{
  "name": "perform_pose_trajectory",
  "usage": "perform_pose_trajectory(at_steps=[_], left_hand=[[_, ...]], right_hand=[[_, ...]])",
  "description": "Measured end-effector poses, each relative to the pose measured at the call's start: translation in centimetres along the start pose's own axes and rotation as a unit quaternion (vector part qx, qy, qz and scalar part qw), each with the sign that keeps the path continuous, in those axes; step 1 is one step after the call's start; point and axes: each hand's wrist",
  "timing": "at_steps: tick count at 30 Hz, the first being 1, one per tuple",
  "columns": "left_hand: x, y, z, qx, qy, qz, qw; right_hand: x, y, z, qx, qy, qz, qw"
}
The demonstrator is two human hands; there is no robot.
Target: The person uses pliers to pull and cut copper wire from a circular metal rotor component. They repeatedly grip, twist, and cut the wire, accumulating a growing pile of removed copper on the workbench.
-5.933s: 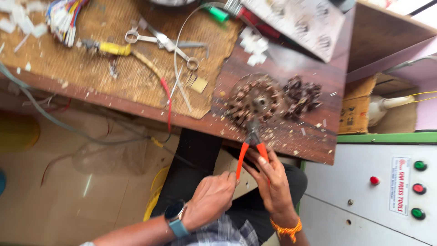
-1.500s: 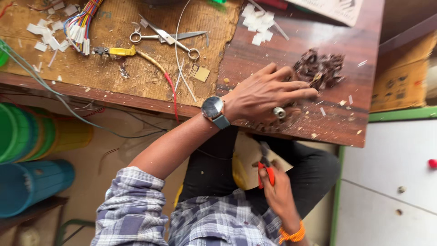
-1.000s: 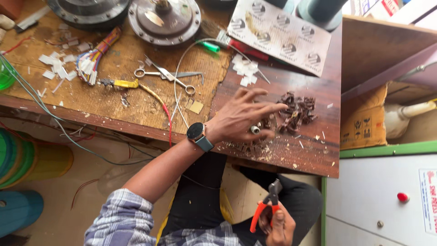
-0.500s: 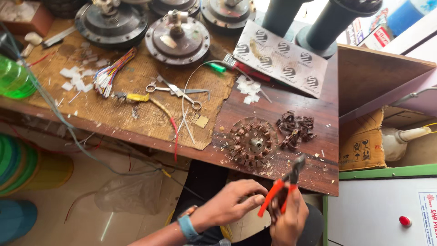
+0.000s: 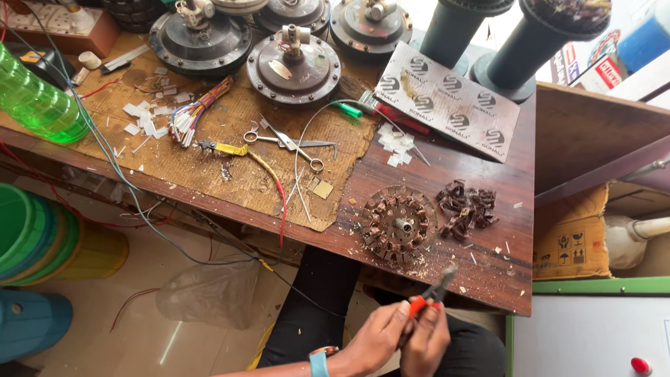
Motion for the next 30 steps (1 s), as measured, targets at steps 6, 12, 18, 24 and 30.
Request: perform_pose_trajectory(at_steps=[6,12,18,24,30], left_hand=[[0.7,0.0,0.7,0.057,-0.020,-0.003,0.998],[-0.5,0.6,-0.4,-0.013,-0.044,0.008,0.999],[-0.6,0.9,-5.2,0.044,0.082,-0.030,0.995],[0.0,2.7,-8.0,0.069,0.106,0.023,0.992],[7.3,6.1,-3.1,0.047,-0.196,-0.028,0.979]], right_hand=[[-0.3,0.0,0.1,-0.014,0.002,-0.048,0.999],[0.6,0.9,-0.3,-0.088,0.015,-0.044,0.995],[1.4,1.8,0.2,-0.130,0.047,-0.054,0.989],[2.3,2.4,-0.7,-0.060,0.170,-0.132,0.975],[9.1,0.7,-3.5,-0.019,0.284,-0.355,0.890]])
Point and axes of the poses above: each hand's wrist, its own y-axis away from the middle knuckle, its own x-axis out of the back of the hand, z = x × y, and after that the axes turned 8 degrees about -z, right-handed
